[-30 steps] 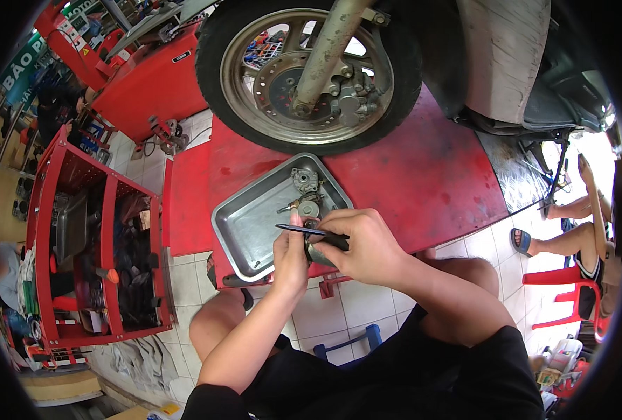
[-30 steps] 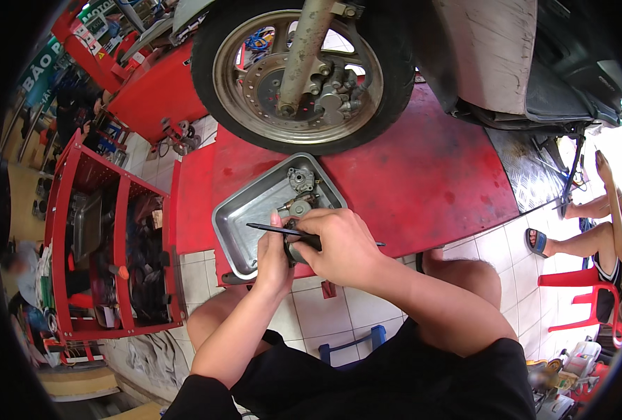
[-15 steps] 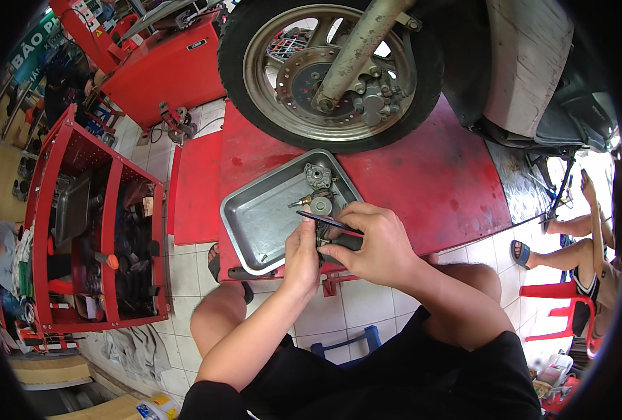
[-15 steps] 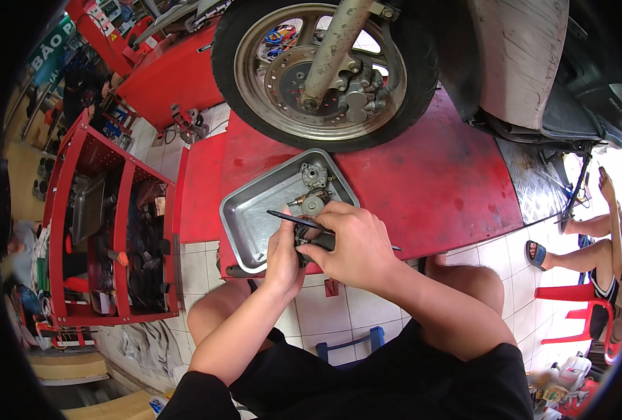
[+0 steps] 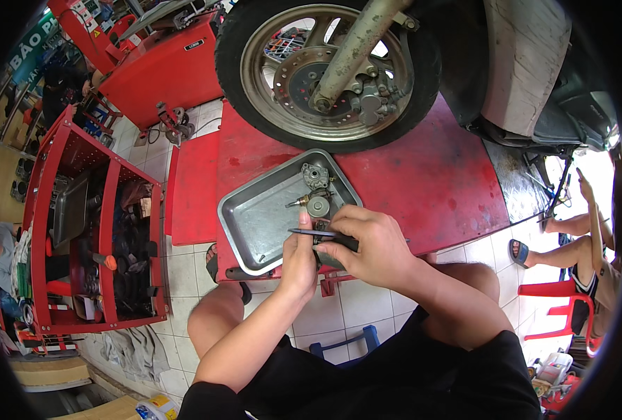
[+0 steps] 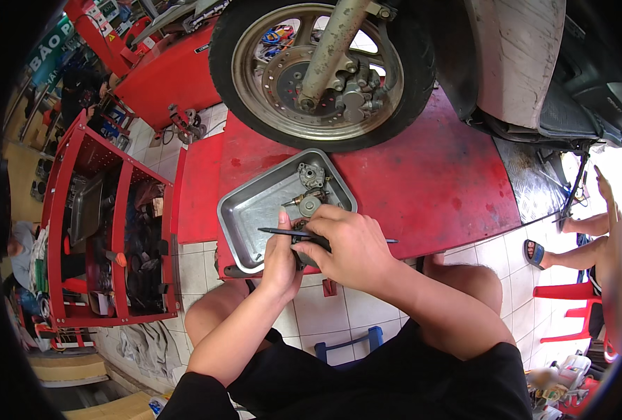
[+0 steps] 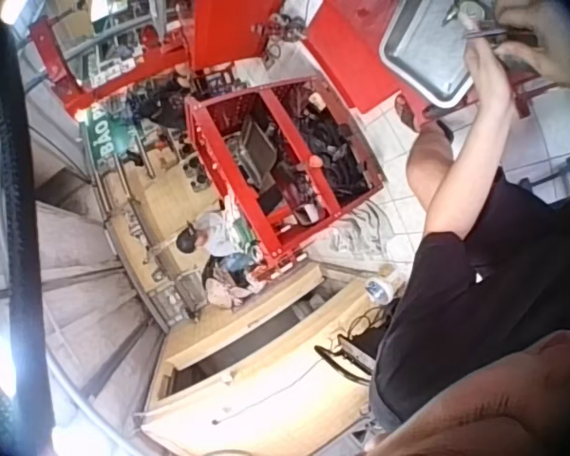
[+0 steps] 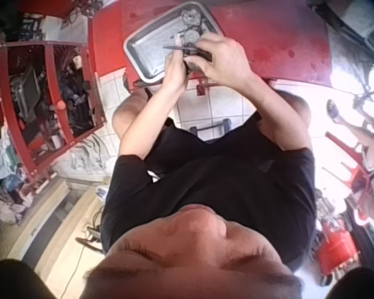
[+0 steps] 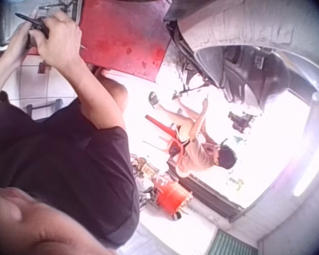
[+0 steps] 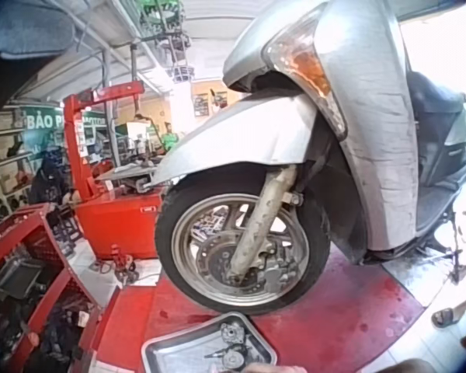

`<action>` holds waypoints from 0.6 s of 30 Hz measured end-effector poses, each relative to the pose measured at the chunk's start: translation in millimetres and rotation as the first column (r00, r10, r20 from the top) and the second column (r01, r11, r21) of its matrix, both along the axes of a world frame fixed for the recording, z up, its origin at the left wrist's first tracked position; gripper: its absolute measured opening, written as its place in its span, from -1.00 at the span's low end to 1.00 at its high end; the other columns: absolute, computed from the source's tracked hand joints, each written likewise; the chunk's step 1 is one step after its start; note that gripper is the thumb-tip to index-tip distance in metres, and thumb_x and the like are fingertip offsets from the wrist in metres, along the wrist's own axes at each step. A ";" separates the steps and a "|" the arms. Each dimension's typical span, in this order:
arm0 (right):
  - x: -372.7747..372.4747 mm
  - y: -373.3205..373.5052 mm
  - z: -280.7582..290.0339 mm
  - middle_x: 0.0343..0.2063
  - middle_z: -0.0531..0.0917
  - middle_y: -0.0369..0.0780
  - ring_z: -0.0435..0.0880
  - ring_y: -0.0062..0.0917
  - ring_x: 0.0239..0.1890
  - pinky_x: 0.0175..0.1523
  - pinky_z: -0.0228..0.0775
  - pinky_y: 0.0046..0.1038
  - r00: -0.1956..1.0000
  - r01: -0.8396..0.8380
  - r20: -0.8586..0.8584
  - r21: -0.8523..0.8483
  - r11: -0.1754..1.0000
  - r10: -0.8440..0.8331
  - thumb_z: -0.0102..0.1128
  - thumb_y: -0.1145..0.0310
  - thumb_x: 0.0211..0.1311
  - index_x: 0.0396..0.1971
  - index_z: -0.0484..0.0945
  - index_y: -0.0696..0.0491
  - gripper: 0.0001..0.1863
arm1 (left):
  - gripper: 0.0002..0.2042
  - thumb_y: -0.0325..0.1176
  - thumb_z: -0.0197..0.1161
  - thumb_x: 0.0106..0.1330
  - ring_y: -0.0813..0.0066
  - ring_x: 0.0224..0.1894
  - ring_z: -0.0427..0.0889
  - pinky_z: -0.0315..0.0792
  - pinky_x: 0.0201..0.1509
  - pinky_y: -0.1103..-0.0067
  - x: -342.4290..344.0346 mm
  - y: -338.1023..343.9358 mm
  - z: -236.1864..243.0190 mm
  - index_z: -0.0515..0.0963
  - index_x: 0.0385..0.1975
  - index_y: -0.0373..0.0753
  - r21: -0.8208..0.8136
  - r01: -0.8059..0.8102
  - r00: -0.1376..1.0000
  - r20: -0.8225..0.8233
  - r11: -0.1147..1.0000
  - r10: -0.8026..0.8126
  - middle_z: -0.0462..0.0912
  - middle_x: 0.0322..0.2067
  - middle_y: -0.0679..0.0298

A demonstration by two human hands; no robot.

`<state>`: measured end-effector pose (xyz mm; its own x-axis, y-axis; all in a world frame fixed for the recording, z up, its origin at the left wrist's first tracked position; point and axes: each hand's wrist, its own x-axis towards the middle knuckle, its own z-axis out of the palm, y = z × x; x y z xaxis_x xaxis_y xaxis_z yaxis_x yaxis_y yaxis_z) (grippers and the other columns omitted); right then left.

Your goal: The person sits on a low stool in a workshop and disassembles a scooter starter motor. They remove the outer casing and use a screwdriver to manipulate internal components, placing the disassembled parts into a metal tray.

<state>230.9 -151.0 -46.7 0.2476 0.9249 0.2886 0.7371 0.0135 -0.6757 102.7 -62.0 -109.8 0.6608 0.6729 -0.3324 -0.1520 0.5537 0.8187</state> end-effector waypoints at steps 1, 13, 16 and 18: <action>0.2 -0.2 -0.7 -0.35 0.66 -0.23 0.69 -0.23 -0.42 -0.36 0.53 -0.27 1.000 -0.005 0.008 -0.003 1.000 0.005 0.46 0.24 0.07 -0.33 0.70 0.12 -0.73 | -0.43 0.14 -0.09 0.55 0.56 -0.14 0.54 0.41 0.02 0.55 0.8 -0.6 1.7 0.56 -0.17 -0.36 -0.024 -0.007 1.000 0.008 1.000 0.007 0.63 -0.21 0.23; -1.8 1.1 2.2 -0.34 0.66 -0.23 0.69 -0.20 -0.39 -0.34 0.52 -0.24 1.000 -0.003 -0.014 -0.027 1.000 0.003 0.45 0.27 0.07 -0.37 0.66 0.15 -0.74 | -0.41 0.15 -0.10 0.55 0.53 -0.14 0.56 0.42 0.03 0.55 -1.6 -2.6 7.5 0.56 -0.15 -0.37 -0.050 -0.006 1.000 -0.018 0.999 0.005 0.64 -0.22 0.21; -2.2 0.6 7.1 -0.34 0.66 -0.22 0.69 -0.19 -0.39 -0.33 0.52 -0.22 0.999 -0.007 -0.042 -0.016 1.000 0.006 0.43 0.27 0.08 -0.40 0.65 0.15 -0.75 | -0.42 0.15 -0.10 0.55 0.53 -0.13 0.57 0.43 0.04 0.54 -1.5 -2.2 2.4 0.55 -0.14 -0.36 -0.071 0.000 0.999 -0.036 0.997 -0.003 0.64 -0.22 0.21; -0.7 0.5 6.8 -0.35 0.65 -0.21 0.68 -0.17 -0.39 -0.33 0.52 -0.22 0.999 -0.029 -0.040 -0.045 0.999 0.027 0.43 0.27 0.08 -0.39 0.65 0.15 -0.75 | -0.43 0.14 -0.11 0.56 0.52 -0.13 0.58 0.43 0.04 0.54 -2.3 -2.7 2.1 0.55 -0.14 -0.35 -0.086 0.004 1.000 -0.025 0.996 -0.006 0.65 -0.22 0.21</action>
<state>230.2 -150.4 -39.9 0.2318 0.9436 0.2363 0.7095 0.0022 -0.7047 100.4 -64.6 -107.6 0.6549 0.6377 -0.4055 -0.1290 0.6230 0.7715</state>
